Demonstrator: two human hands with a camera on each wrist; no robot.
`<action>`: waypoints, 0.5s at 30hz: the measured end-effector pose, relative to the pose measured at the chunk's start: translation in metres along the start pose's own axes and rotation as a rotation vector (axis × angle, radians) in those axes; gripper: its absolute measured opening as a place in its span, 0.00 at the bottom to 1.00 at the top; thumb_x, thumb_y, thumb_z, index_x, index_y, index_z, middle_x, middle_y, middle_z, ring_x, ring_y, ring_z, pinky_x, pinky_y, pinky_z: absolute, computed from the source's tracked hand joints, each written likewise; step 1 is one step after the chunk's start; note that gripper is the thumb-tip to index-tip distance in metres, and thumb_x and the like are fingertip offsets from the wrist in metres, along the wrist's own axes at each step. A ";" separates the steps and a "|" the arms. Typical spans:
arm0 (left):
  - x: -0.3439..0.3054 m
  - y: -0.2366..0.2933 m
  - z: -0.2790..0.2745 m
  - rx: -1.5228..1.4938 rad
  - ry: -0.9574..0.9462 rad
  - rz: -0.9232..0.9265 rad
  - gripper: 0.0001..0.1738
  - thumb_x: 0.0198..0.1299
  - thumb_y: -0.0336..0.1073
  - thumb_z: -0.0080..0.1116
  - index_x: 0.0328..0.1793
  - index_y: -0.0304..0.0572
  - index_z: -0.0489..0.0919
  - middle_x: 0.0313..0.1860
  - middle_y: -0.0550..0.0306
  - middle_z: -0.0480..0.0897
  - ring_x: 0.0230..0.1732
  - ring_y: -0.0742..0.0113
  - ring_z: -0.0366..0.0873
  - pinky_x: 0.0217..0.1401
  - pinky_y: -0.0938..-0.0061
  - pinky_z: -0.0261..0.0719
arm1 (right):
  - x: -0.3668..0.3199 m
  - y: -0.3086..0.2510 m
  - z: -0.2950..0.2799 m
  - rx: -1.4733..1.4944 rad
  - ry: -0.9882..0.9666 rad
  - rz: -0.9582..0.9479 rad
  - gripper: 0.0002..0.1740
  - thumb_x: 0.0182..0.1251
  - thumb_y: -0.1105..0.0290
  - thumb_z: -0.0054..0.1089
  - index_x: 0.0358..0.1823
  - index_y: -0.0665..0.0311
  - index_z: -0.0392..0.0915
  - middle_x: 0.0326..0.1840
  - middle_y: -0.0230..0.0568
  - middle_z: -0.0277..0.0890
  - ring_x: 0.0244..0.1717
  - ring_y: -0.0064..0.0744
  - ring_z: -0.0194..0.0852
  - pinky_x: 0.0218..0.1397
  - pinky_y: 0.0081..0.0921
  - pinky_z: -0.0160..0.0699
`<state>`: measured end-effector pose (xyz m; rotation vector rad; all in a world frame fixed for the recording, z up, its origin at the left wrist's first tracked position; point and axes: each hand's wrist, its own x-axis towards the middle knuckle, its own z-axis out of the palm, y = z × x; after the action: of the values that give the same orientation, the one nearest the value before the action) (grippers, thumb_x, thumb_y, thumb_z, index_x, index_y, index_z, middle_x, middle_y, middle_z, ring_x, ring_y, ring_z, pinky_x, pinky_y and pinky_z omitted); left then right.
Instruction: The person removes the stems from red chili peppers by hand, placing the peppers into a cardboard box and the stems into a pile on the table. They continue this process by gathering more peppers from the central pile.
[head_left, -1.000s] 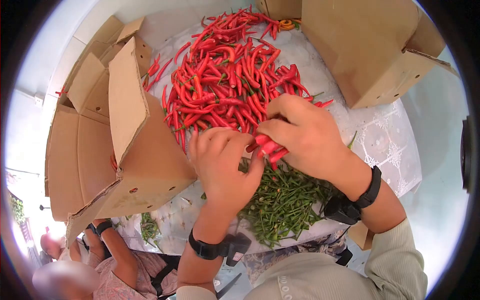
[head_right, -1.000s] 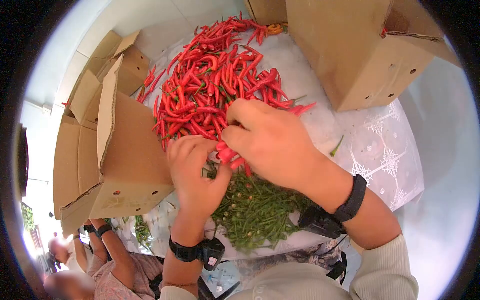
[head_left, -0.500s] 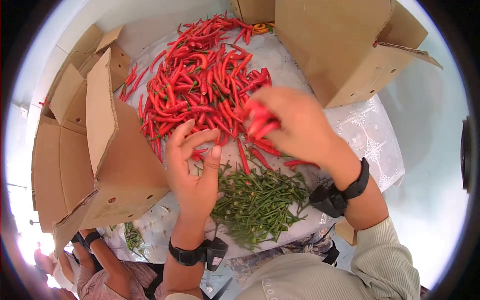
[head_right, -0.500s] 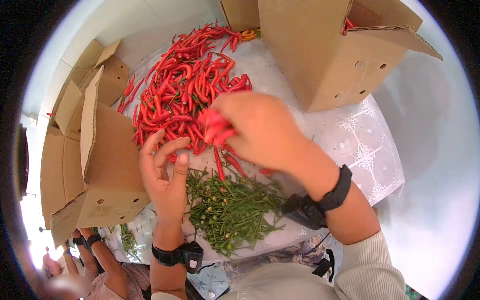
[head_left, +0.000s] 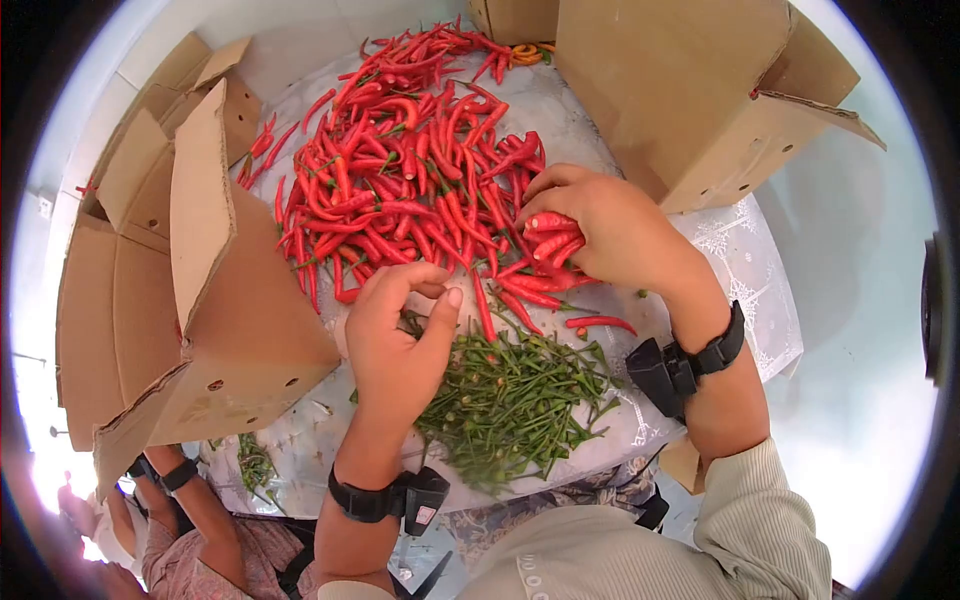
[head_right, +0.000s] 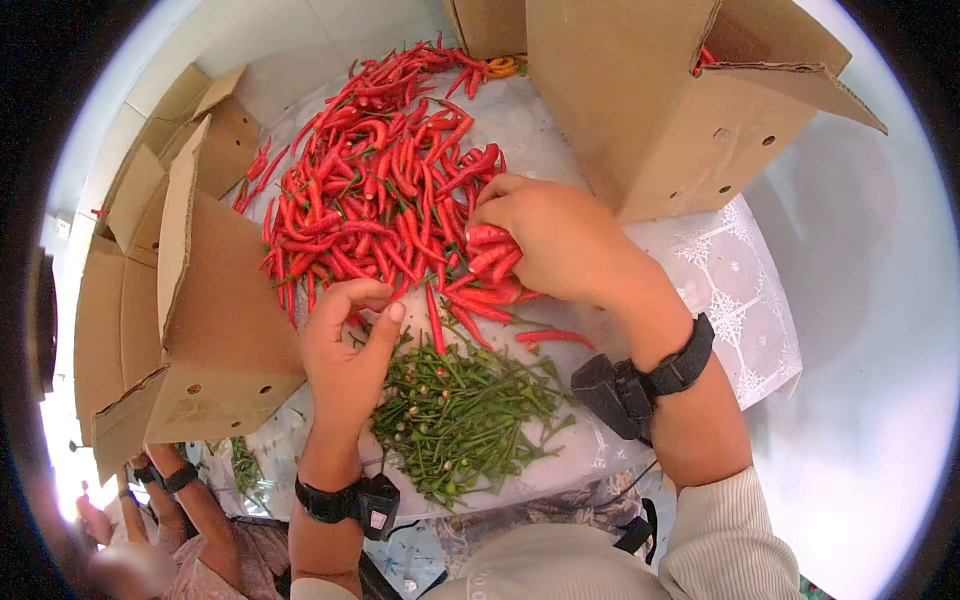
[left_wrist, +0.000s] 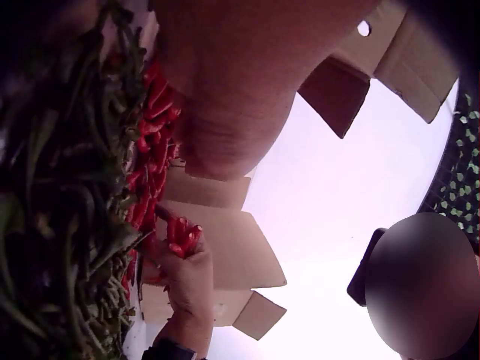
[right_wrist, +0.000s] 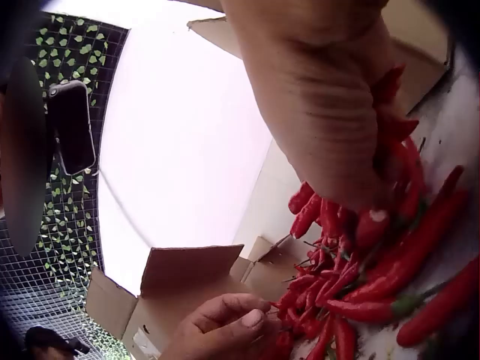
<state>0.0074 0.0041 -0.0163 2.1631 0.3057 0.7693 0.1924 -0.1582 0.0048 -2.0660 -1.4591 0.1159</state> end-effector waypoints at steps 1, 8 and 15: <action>0.000 0.000 0.001 -0.010 -0.006 -0.006 0.08 0.55 0.27 0.65 0.41 0.36 0.80 0.33 0.53 0.82 0.36 0.64 0.79 0.44 0.72 0.74 | 0.000 -0.002 0.001 -0.007 -0.005 0.010 0.21 0.42 0.82 0.61 0.42 0.62 0.82 0.49 0.41 0.78 0.48 0.50 0.78 0.50 0.38 0.77; 0.002 0.002 -0.001 -0.020 -0.008 -0.015 0.06 0.55 0.26 0.64 0.38 0.35 0.80 0.30 0.54 0.81 0.35 0.64 0.78 0.41 0.71 0.73 | -0.001 -0.015 0.003 0.012 -0.002 -0.040 0.22 0.38 0.84 0.61 0.40 0.61 0.83 0.51 0.40 0.78 0.49 0.50 0.77 0.49 0.38 0.76; 0.001 -0.002 0.000 -0.010 -0.004 0.000 0.05 0.55 0.26 0.64 0.38 0.35 0.80 0.30 0.55 0.80 0.34 0.63 0.78 0.40 0.72 0.73 | -0.004 -0.036 -0.006 -0.082 -0.223 -0.032 0.23 0.35 0.85 0.60 0.39 0.62 0.82 0.49 0.39 0.80 0.47 0.51 0.77 0.47 0.40 0.76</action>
<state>0.0079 0.0057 -0.0175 2.1547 0.2987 0.7653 0.1638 -0.1569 0.0273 -2.1494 -1.6538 0.2862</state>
